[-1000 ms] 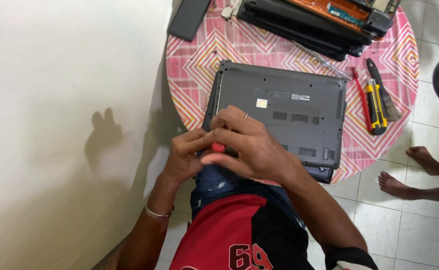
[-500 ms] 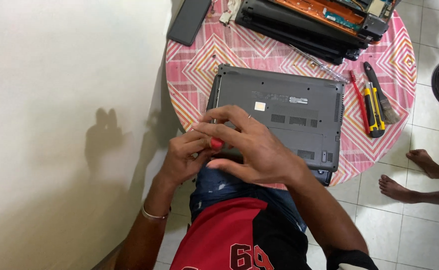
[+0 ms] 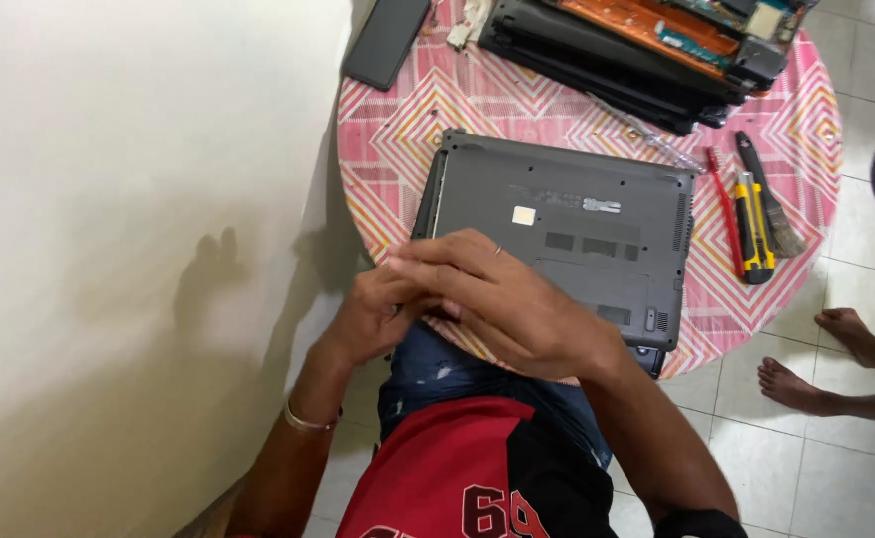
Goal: The person uses a screwdriver to remove screws from the bottom panel of a laptop. They then lift the panel to reveal the internal components and continue to unscrew additional fasteners.
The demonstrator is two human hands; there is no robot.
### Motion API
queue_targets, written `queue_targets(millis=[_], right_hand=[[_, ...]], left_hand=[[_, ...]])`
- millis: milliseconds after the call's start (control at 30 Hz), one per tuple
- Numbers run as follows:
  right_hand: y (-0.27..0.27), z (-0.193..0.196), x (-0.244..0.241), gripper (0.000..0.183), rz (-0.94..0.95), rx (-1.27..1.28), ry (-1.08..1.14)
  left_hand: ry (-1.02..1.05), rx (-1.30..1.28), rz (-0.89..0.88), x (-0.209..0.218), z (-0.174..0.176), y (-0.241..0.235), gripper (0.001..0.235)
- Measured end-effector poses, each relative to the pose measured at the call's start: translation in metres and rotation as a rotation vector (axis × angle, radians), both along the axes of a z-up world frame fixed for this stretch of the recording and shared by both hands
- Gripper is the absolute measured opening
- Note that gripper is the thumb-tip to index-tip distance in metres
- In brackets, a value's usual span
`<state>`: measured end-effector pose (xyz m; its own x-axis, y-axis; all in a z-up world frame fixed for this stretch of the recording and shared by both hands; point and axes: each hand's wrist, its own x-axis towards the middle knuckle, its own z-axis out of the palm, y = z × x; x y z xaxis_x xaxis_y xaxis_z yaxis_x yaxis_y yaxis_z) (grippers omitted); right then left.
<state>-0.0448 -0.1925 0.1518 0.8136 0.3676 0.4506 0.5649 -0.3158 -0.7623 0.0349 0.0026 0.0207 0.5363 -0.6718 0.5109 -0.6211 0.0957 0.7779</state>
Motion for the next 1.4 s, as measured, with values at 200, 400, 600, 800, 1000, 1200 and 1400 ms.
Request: queue_targets(millis=[200,400,600,800,1000,1200,1400], right_hand=[[0.006,-0.035,0.017,0.021,-0.134,-0.092,-0.265],[0.006,-0.001,0.006,0.045,-0.066,-0.115,-0.085],[0.005,-0.012,0.013,0.024,-0.037,-0.014,-0.184],[0.006,-0.016,0.008,0.033,-0.183,-0.145,-0.215],[0.005,0.008,0.003,0.023,-0.04,-0.041,-0.114],[0.004,-0.016,0.009,0.03,-0.124,-0.099,-0.157],[0.004,0.018,0.003,0.025,-0.019,-0.055,-0.048]], left_hand=[[0.037,-0.008,0.02,-0.001,0.037,-0.006,0.023],[0.011,-0.052,0.151,-0.008,0.024,0.003,0.028],[0.029,-0.015,0.066,-0.013,0.066,-0.001,0.018],[0.213,-0.109,0.119,-0.017,0.012,0.004,0.036],[0.323,-0.057,0.022,-0.012,0.026,0.009,0.057],[0.278,-0.078,0.007,-0.014,0.028,0.007,0.073],[0.262,-0.027,-0.095,-0.003,0.035,0.007,0.063]])
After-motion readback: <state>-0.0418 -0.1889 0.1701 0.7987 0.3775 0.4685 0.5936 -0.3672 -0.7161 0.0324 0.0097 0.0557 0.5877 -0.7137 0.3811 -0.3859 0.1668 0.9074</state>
